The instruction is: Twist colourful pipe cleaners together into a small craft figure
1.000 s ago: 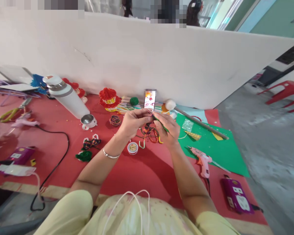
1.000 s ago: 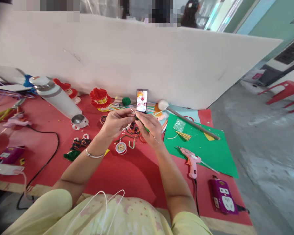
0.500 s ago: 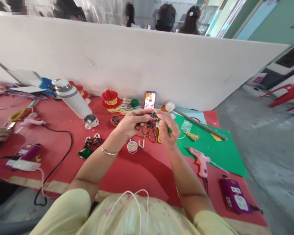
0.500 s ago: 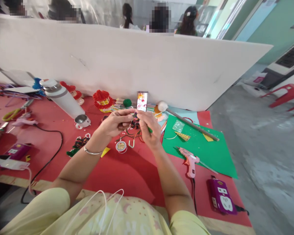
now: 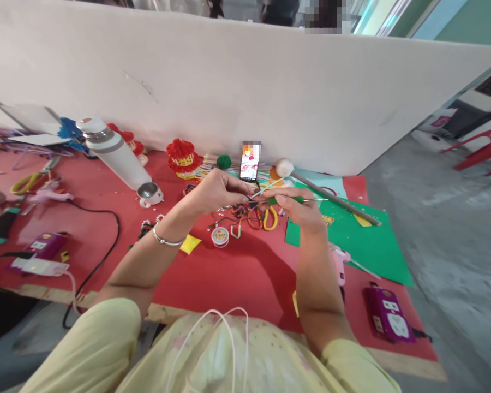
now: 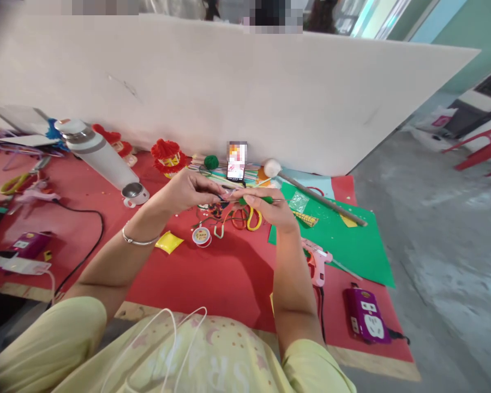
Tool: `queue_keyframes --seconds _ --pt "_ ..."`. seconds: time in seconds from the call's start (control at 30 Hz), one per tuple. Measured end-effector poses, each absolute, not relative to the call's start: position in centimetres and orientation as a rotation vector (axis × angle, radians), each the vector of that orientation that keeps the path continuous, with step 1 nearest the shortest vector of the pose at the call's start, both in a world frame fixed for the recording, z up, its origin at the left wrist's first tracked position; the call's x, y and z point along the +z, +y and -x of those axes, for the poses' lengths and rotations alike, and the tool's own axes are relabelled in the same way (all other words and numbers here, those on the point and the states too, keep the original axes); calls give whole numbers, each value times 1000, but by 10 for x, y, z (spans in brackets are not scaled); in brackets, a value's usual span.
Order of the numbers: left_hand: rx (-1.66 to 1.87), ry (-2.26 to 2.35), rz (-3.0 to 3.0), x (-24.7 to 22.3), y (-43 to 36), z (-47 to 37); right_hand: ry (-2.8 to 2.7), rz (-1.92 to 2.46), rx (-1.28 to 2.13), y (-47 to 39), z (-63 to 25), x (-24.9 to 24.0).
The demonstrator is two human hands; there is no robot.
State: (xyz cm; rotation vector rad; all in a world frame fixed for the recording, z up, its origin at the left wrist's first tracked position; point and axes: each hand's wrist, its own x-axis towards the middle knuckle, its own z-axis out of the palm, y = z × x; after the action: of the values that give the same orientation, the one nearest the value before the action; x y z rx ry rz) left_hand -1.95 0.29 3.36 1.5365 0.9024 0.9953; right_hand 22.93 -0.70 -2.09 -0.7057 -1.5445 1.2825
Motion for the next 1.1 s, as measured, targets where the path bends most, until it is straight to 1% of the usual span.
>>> queue_keyframes --seconds 0.07,0.13,0.23,0.33,0.37,0.43,0.53,0.6,0.67,0.83,0.97,1.1 --pt "1050 966 -1581 30 2 17 -1637 702 1243 -11 -232 -15" --pt "1116 1046 -1659 23 2 16 -1750 754 1119 -13 -232 -9" --pt "1283 1157 -1755 13 4 15 -1939 822 774 -15 -222 -6" --pt "1440 1134 -1568 11 6 13 -2034 768 368 -14 -203 -14" --pt "1436 1080 -1438 11 7 13 -2040 760 250 -14 -197 -19" --pt "1320 940 -1175 14 8 14 -2033 752 77 -12 -188 -28" --pt "1075 790 -979 19 10 21 -1983 618 -41 -10 -186 -33" --pt "978 771 -1001 22 12 29 -1958 503 17 -10 -189 -28" --pt "903 794 -1095 24 16 36 -1950 469 176 -14 -194 -18" --pt "748 904 -1384 26 24 43 -1919 666 575 -23 -206 -1" --pt "623 861 -1372 25 28 38 -1765 725 849 -17 -215 -8" --pt "570 827 -1320 21 32 34 -1638 656 982 -8 -219 -18"
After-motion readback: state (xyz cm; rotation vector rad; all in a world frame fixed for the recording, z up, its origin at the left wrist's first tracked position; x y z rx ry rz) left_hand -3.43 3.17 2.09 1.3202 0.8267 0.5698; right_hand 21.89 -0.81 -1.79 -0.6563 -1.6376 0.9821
